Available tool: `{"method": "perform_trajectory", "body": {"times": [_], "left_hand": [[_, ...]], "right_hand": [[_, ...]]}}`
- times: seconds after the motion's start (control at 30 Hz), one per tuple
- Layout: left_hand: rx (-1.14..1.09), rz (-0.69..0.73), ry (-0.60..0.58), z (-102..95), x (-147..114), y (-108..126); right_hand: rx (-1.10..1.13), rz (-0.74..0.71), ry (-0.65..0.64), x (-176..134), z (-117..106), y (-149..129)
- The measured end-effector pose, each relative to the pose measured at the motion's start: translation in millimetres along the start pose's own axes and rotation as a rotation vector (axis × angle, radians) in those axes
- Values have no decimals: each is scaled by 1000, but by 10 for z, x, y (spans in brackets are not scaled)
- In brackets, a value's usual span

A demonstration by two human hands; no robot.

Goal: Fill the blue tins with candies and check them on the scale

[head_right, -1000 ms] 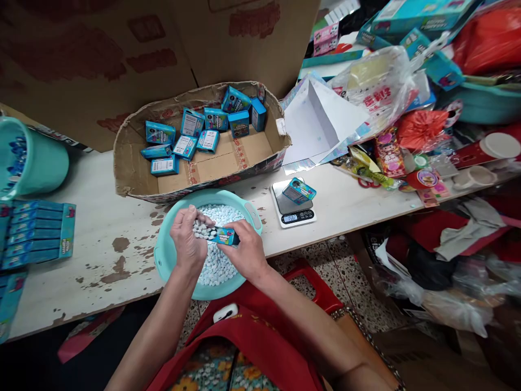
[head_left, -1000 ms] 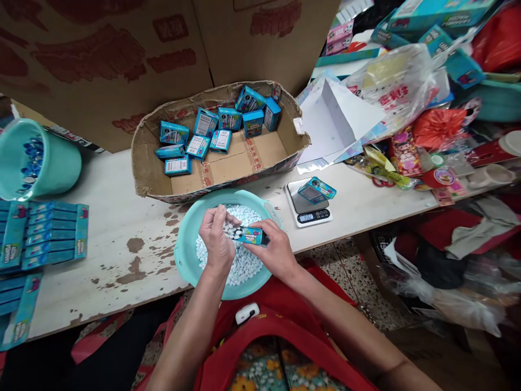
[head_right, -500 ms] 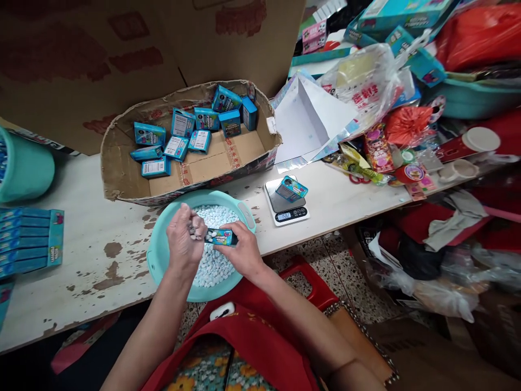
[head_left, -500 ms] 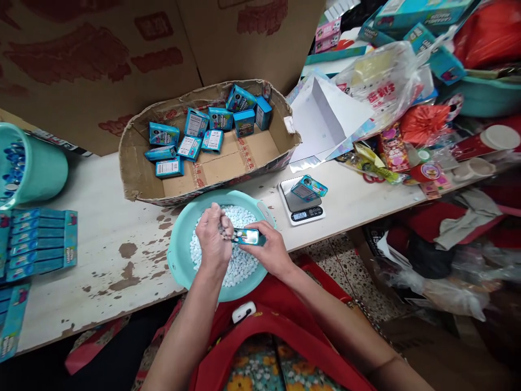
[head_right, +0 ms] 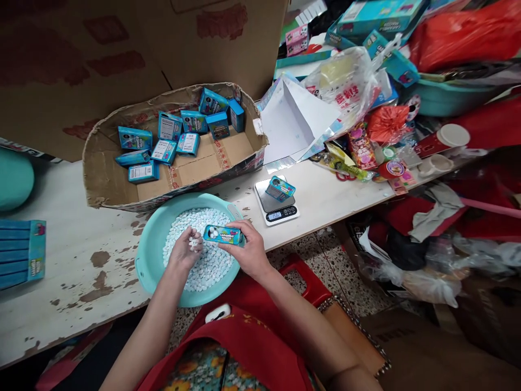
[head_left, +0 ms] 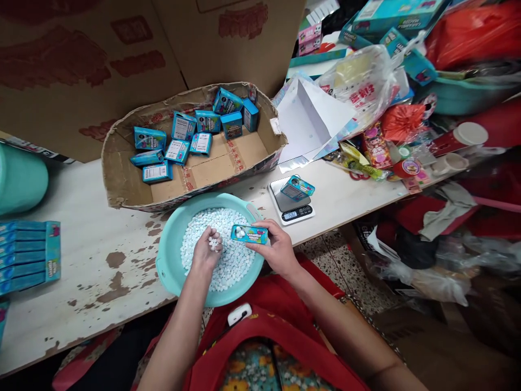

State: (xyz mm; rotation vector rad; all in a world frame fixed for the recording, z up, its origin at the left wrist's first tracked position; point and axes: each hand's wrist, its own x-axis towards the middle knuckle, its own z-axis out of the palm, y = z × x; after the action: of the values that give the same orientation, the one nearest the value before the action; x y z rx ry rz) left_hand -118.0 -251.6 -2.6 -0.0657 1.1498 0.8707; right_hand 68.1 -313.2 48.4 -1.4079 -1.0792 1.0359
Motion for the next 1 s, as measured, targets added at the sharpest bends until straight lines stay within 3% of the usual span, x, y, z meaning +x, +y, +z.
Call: {"method": "perform_trajectory", "body": {"times": [0.2, 0.37, 0.47, 0.57, 0.7, 0.8, 0.9, 1.0], "left_hand": [[14, 46, 38, 15, -11, 66], [76, 15, 142, 15, -36, 57], [127, -79, 79, -23, -27, -7], [95, -62, 38, -38, 8, -42], [97, -50, 40, -8, 55, -25], [121, -38, 38, 10, 73, -2], [131, -36, 65, 3, 85, -2], [129, -45, 101, -11, 85, -22]], "right_hand": [[64, -35, 35, -17, -152, -120], [14, 57, 308, -269, -679, -63], [-62, 162, 374, -402, -916, 196], [-112, 199, 343, -458, -900, 543], [-197, 118, 330, -426, -608, 943], [-225, 56, 323, -412, -473, 1085], [-275, -5, 278, -417, -566, 1077], [-344, -60, 393, -298, -818, 998]]}}
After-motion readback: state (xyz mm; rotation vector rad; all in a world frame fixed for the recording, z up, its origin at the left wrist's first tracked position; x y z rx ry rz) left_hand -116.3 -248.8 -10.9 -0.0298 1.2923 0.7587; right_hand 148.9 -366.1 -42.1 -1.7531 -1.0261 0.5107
